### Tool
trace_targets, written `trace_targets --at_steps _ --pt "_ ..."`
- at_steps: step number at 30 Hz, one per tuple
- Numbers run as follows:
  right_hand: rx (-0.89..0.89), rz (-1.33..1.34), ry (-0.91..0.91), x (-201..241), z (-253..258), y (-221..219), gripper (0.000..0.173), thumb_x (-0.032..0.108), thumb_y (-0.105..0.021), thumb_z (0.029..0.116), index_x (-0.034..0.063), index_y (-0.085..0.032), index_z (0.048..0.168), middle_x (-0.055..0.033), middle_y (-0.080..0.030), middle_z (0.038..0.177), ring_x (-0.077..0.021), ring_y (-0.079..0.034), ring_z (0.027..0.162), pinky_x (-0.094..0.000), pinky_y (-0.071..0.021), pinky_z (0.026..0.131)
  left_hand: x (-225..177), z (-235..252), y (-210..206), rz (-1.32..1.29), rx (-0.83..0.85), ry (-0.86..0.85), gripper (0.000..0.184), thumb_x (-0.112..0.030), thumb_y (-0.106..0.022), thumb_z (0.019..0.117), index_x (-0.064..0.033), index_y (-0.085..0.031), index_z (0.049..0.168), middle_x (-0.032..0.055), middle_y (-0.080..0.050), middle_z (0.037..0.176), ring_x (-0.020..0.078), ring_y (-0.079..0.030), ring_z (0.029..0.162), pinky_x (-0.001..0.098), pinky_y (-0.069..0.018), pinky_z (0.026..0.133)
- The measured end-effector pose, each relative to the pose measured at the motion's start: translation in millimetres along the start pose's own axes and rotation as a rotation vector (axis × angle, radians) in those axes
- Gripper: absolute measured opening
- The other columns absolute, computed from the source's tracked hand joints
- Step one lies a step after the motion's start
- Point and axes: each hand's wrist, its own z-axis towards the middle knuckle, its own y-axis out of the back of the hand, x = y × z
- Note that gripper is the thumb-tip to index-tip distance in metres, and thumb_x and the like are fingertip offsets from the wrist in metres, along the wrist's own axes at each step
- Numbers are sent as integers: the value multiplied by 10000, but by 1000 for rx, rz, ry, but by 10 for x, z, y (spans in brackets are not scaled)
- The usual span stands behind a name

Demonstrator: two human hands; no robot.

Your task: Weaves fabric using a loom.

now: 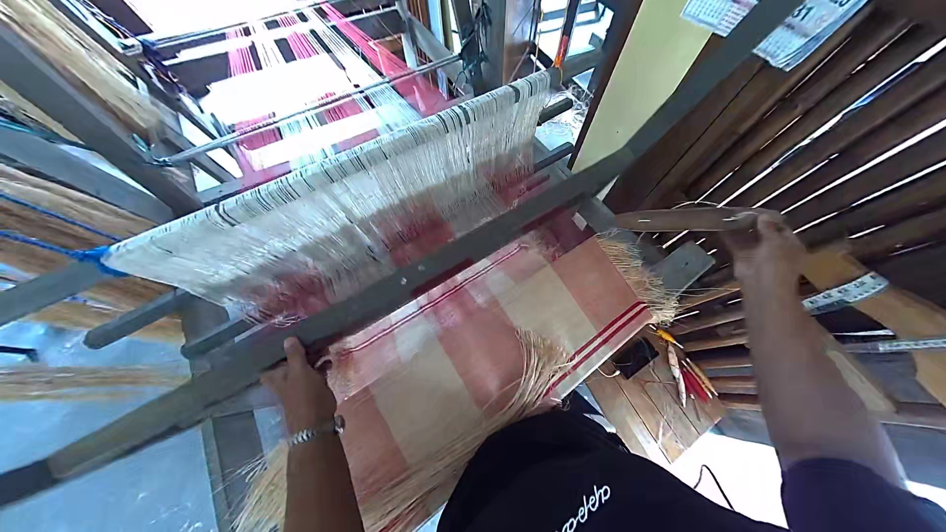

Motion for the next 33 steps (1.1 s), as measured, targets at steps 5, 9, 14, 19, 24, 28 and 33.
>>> trace_targets --at_steps 5,9,14,19,24,28,33 --pt "20 135 -64 -831 273 -888 306 163 -474 1093 -1 -474 1352 -123 -632 1108 -196 -687 908 -382 -612 828 -274 545 -238 65 15 -11 614 -416 -463 1090 -79 -221 1542 97 -624 1060 130 -644 787 327 -545 658" --pt "-40 215 -114 -1185 538 -1351 290 172 -496 1091 -7 -503 1319 -146 -642 1086 -205 -700 882 -373 -623 801 -300 523 -165 155 -40 2 705 -437 -568 1045 -94 -219 1553 113 -605 1136 135 -633 809 331 -537 660" --pt "30 118 -183 -1395 650 -1542 305 209 -488 1098 -15 -531 1300 -141 -665 1030 -203 -702 817 -364 -621 759 -316 565 -22 266 -121 -83 1093 -397 -773 910 -5 -27 1607 235 -416 1528 232 -488 1353 403 -444 1091" --pt "194 172 -306 -1646 664 -1665 301 176 -493 1085 -12 -515 1320 -150 -674 1070 -231 -720 877 -408 -633 800 -477 495 246 669 -224 -43 639 -489 -392 1088 22 -526 1449 321 -363 1573 480 -287 1491 642 -206 1188" --pt "743 -380 -292 -1639 234 -2050 443 341 -446 1105 50 -528 1429 -107 -674 1267 -184 -680 1075 -371 -566 940 -413 578 386 503 -190 -21 731 -516 -370 1088 34 -294 1563 272 -386 1569 325 -377 1478 465 -306 1215" --pt "1023 -787 -319 -1447 173 -2172 755 715 -288 1025 179 -490 1517 -45 -563 1503 -239 -627 1260 -478 -536 1009 -222 698 620 332 -128 209 906 -716 -371 1002 -95 -148 1623 245 -393 1570 386 -502 1358 569 -466 1040" --pt "1049 -1179 90 -1138 15 -1926 575 474 -461 1084 118 -470 1535 -263 -564 1430 -475 -573 1263 -705 -444 1004 -140 839 712 246 -3 241 908 -795 -347 954 -124 -342 1565 133 -494 1527 298 -549 1333 523 -478 1042"
